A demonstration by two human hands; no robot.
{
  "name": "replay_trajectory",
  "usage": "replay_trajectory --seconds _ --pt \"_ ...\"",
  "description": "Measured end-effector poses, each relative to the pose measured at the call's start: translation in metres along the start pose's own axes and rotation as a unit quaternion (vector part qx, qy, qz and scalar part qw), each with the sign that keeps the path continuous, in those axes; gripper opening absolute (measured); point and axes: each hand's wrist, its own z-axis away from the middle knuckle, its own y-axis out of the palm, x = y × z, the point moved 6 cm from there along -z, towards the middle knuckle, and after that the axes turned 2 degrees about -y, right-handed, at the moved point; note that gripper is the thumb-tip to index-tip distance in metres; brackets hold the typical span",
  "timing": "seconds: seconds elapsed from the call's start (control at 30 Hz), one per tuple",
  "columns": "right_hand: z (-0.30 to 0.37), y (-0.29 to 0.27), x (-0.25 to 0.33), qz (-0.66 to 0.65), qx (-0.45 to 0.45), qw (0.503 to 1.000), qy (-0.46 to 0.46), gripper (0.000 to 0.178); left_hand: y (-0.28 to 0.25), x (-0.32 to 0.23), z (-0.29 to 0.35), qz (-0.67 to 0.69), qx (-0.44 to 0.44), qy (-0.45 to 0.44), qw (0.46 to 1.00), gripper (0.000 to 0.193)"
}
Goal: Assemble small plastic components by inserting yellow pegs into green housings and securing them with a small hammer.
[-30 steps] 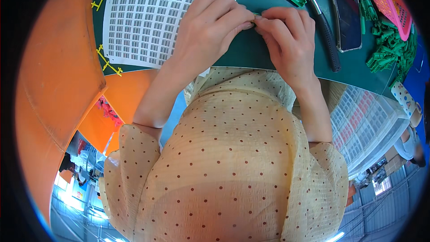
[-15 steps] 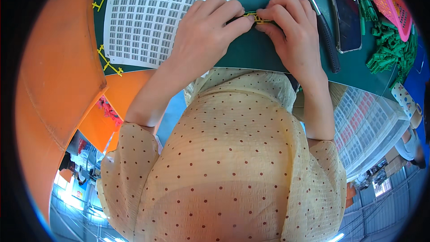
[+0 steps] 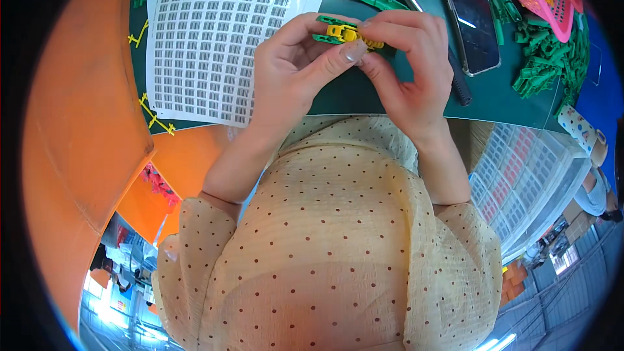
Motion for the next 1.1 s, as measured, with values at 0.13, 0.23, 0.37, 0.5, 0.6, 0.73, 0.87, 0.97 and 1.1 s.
replay_trajectory --seconds 0.13,0.23,0.37,0.5,0.6,0.73,0.87,0.97,1.1 --pt "0.000 -0.021 0.003 0.023 -0.007 1.000 0.003 0.032 0.001 -0.001 -0.003 0.067 -0.046 0.016 0.997 0.025" --pt "0.008 -0.068 -0.034 0.044 -0.104 0.989 0.096 0.025 -0.004 -0.012 -0.009 0.061 -0.068 0.024 0.996 0.024" --pt "0.024 -0.143 -0.108 0.312 -0.080 0.929 0.185 0.019 -0.010 -0.014 -0.011 0.068 -0.071 0.007 0.995 0.027" --pt "0.030 -0.155 -0.146 0.316 0.034 0.928 0.193 0.018 -0.008 -0.016 -0.009 0.058 -0.071 0.008 0.996 0.025" --pt "0.028 -0.161 -0.157 0.299 0.091 0.917 0.247 0.017 -0.009 -0.015 -0.007 0.045 -0.066 0.010 0.997 0.025" --pt "0.037 -0.163 -0.159 0.205 0.029 0.931 0.300 0.021 -0.007 -0.016 -0.004 0.038 -0.070 0.010 0.997 0.024" --pt "0.038 -0.143 -0.153 0.145 0.019 0.943 0.300 0.029 -0.002 -0.013 -0.005 0.035 -0.051 0.004 0.998 0.026" --pt "0.045 -0.147 -0.160 0.088 -0.022 0.929 0.358 0.026 0.003 -0.012 -0.006 0.028 -0.029 -0.005 0.999 0.027" --pt "0.051 -0.147 -0.169 0.015 -0.055 0.931 0.360 0.023 0.006 -0.016 -0.006 -0.026 -0.031 0.016 0.999 0.023"
